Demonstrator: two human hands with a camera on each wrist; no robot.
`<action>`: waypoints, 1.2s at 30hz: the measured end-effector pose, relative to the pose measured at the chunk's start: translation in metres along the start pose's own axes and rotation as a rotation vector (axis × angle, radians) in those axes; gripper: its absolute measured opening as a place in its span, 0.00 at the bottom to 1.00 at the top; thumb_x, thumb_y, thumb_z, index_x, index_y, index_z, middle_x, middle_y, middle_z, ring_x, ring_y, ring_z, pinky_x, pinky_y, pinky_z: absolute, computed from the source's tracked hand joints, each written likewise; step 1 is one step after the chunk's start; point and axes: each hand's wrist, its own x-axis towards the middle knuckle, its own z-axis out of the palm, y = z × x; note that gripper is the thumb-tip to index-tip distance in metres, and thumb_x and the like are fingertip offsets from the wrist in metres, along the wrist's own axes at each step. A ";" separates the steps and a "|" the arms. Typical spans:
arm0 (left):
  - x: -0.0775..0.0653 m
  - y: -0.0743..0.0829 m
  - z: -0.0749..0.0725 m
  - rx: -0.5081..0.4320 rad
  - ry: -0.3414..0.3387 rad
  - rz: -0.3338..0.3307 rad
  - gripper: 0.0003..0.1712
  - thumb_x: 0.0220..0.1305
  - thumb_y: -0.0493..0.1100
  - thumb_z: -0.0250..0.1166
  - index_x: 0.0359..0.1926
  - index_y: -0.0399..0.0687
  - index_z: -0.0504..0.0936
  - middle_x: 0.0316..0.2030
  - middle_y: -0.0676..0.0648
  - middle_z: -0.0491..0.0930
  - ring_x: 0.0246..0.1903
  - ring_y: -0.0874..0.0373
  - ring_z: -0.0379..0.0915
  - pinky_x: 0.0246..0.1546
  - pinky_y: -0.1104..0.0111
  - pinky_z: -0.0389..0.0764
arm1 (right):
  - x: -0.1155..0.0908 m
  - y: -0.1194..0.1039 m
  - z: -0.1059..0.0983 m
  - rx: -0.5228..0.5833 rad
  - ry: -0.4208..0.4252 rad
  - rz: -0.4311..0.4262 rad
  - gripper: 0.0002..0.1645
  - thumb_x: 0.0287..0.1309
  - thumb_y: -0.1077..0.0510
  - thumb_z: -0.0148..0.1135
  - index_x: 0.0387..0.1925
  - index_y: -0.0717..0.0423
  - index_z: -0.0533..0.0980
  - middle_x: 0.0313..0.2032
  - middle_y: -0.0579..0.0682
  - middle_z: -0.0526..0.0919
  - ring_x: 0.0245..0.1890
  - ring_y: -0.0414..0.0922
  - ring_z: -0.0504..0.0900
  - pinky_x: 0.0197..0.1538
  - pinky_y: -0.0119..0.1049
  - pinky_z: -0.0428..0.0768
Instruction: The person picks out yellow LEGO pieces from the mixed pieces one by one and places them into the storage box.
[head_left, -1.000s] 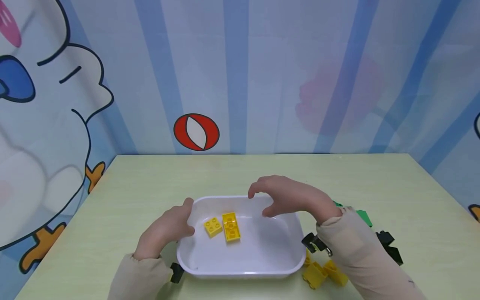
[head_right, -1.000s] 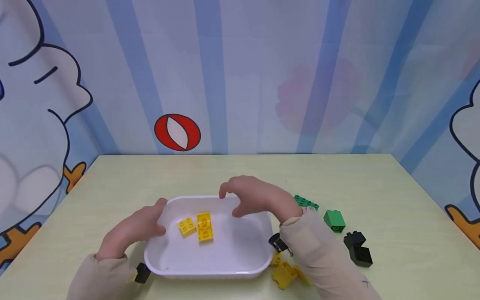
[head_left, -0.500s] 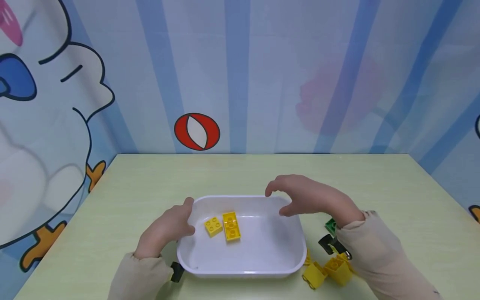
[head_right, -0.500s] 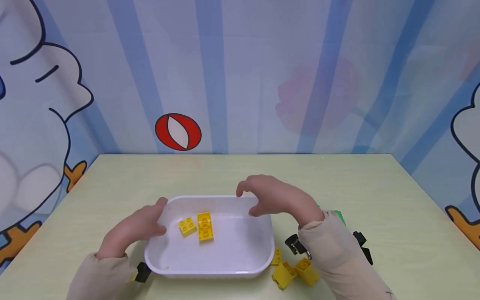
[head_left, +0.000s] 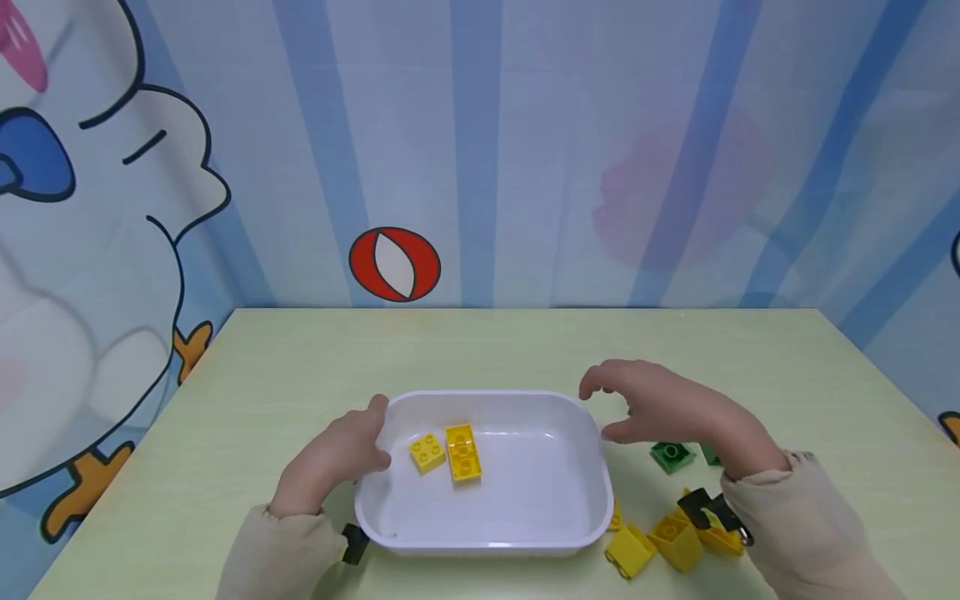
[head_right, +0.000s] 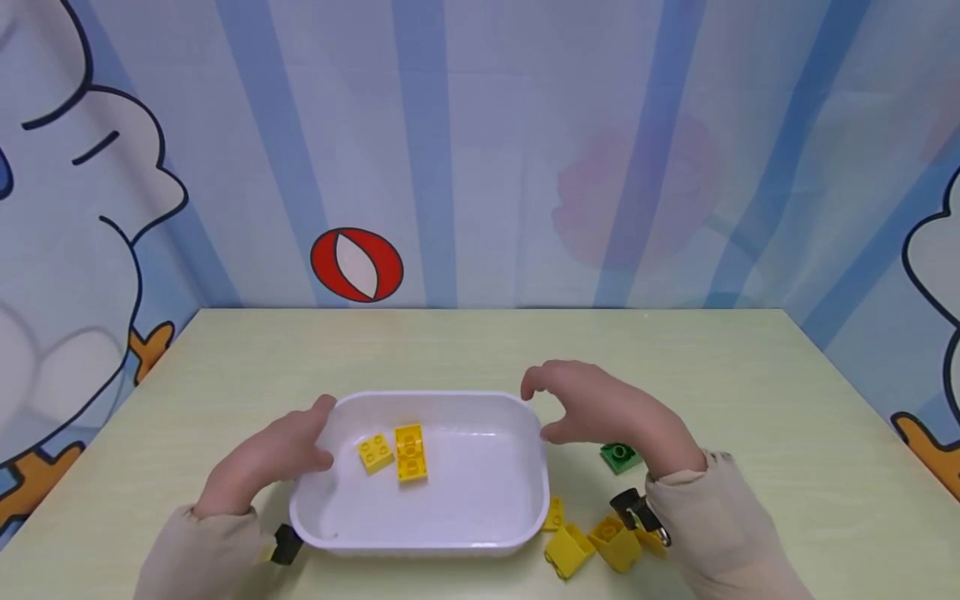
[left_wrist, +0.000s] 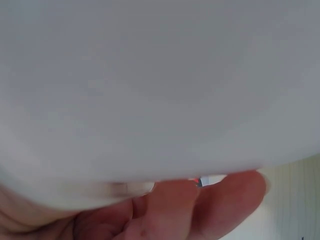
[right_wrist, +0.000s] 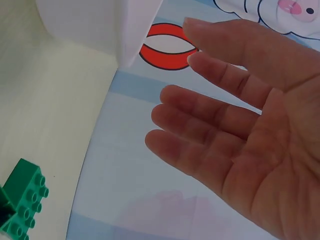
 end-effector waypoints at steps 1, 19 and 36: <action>0.000 0.000 0.000 0.001 0.001 0.001 0.42 0.50 0.35 0.62 0.62 0.34 0.50 0.51 0.35 0.70 0.38 0.49 0.68 0.43 0.56 0.76 | -0.003 0.001 0.000 0.001 0.003 0.005 0.21 0.44 0.56 0.65 0.43 0.50 0.72 0.44 0.47 0.75 0.43 0.46 0.73 0.44 0.45 0.76; 0.000 -0.001 -0.001 0.022 0.003 0.000 0.41 0.49 0.35 0.63 0.61 0.33 0.51 0.47 0.35 0.72 0.35 0.50 0.68 0.39 0.58 0.78 | -0.021 0.020 0.037 0.152 -0.076 0.076 0.20 0.41 0.58 0.66 0.41 0.54 0.75 0.41 0.49 0.78 0.40 0.50 0.73 0.42 0.48 0.76; 0.000 0.000 -0.001 0.011 0.006 0.006 0.40 0.50 0.35 0.63 0.61 0.34 0.51 0.47 0.36 0.72 0.35 0.50 0.68 0.40 0.58 0.78 | -0.012 0.020 0.067 0.322 -0.157 0.128 0.24 0.36 0.45 0.69 0.39 0.45 0.73 0.30 0.42 0.77 0.31 0.46 0.72 0.36 0.43 0.74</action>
